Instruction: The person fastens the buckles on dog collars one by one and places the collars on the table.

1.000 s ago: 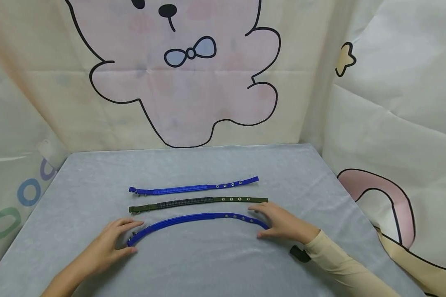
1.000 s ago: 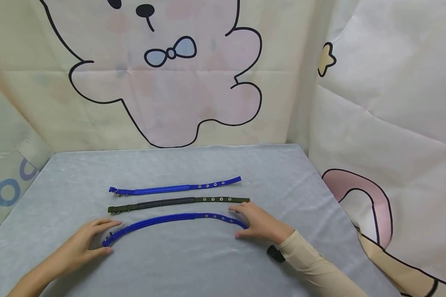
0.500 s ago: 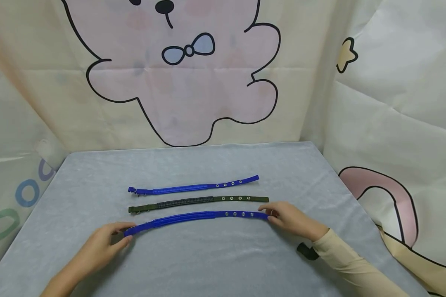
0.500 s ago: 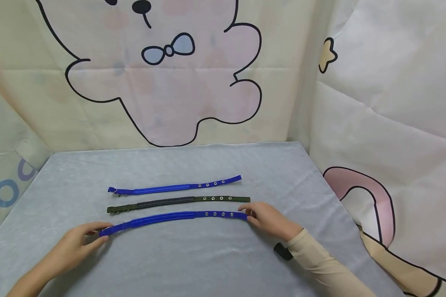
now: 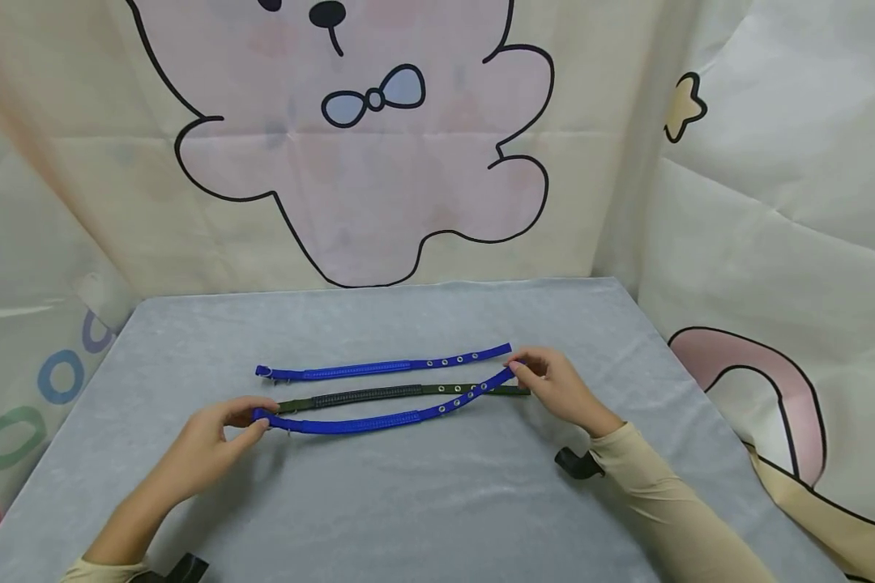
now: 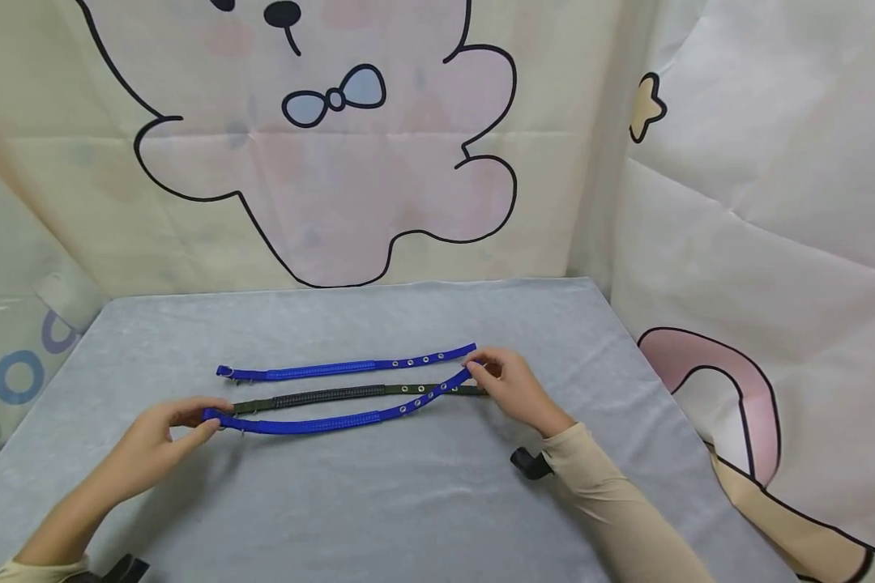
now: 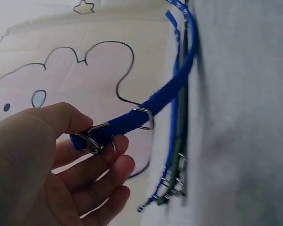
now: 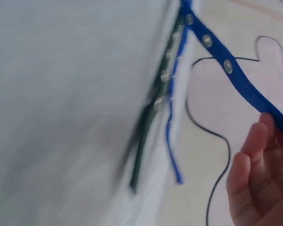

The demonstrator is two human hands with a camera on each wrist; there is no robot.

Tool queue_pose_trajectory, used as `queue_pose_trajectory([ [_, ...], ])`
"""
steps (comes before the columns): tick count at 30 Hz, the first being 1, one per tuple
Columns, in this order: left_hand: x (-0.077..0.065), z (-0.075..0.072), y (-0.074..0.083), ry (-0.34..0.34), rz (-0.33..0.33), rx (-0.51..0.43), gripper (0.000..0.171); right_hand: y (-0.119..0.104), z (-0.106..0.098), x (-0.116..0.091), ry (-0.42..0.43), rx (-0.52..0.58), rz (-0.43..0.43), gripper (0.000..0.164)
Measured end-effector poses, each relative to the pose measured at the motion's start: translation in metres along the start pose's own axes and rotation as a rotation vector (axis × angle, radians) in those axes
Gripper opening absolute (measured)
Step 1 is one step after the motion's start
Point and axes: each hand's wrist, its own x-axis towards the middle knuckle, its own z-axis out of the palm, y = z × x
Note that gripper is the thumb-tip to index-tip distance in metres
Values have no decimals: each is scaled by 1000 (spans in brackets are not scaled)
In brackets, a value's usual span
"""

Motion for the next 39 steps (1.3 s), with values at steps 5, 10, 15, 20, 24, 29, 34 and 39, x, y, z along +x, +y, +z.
queue_pose_trajectory([
  [5, 14, -6, 17, -56, 17, 10, 17, -12, 9, 19, 11, 106, -15, 19],
  [10, 34, -13, 28, -110, 72, -21, 13, -22, 18, 37, -2, 188, -48, 19],
  [15, 50, -17, 29, -171, 94, -42, 15, -30, 21, 52, -73, 207, -39, 16],
  [20, 56, -17, 32, -185, 147, -84, 16, -35, 27, 62, -246, 175, -19, 28],
  [24, 52, -14, 33, -143, 146, -109, 16, -40, 35, 63, -357, 148, -40, 31],
  [29, 50, -12, 40, -82, 118, -190, 26, -46, 37, 57, -316, 91, -49, 29],
  [34, 51, -1, 47, 12, 123, -253, 24, -56, 43, 53, -275, 28, -96, 28],
  [39, 53, 11, 50, 76, 128, -267, 23, -61, 53, 53, -270, 20, -118, 28],
])
